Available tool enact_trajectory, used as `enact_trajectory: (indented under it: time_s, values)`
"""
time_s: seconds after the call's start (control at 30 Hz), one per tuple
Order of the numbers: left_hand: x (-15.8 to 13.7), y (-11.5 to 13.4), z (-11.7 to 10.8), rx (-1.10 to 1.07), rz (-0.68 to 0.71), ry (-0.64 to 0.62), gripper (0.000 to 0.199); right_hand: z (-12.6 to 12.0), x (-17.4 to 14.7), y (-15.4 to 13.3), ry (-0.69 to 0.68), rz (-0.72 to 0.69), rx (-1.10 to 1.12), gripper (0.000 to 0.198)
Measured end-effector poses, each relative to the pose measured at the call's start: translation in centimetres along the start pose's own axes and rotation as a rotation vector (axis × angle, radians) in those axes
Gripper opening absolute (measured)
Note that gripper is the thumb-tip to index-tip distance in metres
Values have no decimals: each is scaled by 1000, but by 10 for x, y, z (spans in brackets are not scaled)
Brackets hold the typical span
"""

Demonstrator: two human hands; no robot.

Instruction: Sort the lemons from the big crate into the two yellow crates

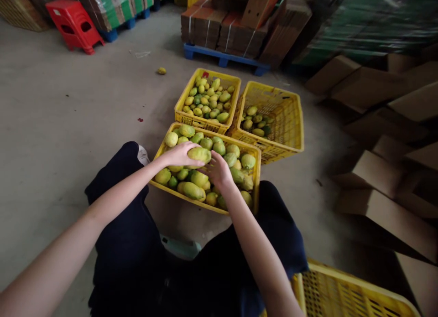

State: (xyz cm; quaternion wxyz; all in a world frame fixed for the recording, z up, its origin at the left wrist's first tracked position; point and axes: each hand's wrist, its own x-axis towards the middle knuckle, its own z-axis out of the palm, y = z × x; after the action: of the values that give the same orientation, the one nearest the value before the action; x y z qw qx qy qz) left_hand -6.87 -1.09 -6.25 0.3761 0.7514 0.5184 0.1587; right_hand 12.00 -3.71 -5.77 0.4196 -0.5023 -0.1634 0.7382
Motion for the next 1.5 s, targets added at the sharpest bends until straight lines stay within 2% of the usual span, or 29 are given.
enact_trajectory:
  time_s: [0.07, 0.1, 0.2, 0.27, 0.33, 0.37, 0.43, 0.5, 0.53, 0.6, 0.7, 0.87, 1.03, 1.17, 1.23, 1.33, 1.4, 1.5]
  values:
    - [8, 11, 8, -260, -56, 22, 49, 4, -2, 0, -72, 66, 98, 21]
    - [12, 16, 11, -396, -98, 9, 47, 3, -2, -1, -89, 89, 157, 26]
    - [25, 25, 12, -593, -181, 5, 50, -5, 2, -9, 7, 83, 290, 25]
    - [30, 26, 7, -482, -132, 67, 45, -17, 6, -18, 140, 49, 339, 19]
    - [30, 22, 4, -169, -42, 106, 40, -32, 9, -29, 228, 3, 373, 18]
    - [29, 19, 4, 30, -14, 72, 38, -39, 10, -34, 252, -28, 397, 20]
    - [23, 9, 12, 372, -26, -89, 32, -54, 10, -45, 269, -128, 469, 28]
    - [16, -4, 26, 535, -105, -290, 27, -67, 8, -53, 276, -255, 560, 37]
    - [13, -10, 35, 560, -142, -364, 24, -71, 7, -56, 276, -311, 602, 39]
    - [9, -21, 53, 574, -173, -423, 22, -78, 5, -61, 253, -372, 664, 39]
    - [7, -32, 73, 599, -147, -420, 26, -79, 3, -62, 234, -348, 720, 40]
    - [13, -33, 85, 638, -98, -423, 31, -71, 8, -53, 242, -325, 694, 38]
    - [16, -23, 81, 667, -87, -421, 36, -65, 11, -48, 153, -330, 653, 31]
    - [20, -12, 55, 667, -86, -333, 51, -56, 3, -51, 88, -297, 768, 34]
    - [22, -8, 40, 544, -83, -186, 59, -51, -1, -52, 42, -297, 793, 36]
    - [23, -3, 25, 20, -120, 46, 57, -47, -4, -52, -10, -249, 769, 39]
    - [21, -1, 22, -382, -192, 88, 48, -45, -4, -51, -40, -182, 698, 41]
    - [19, 3, 22, -784, -333, 128, 31, -39, -1, -47, -42, -140, 539, 35]
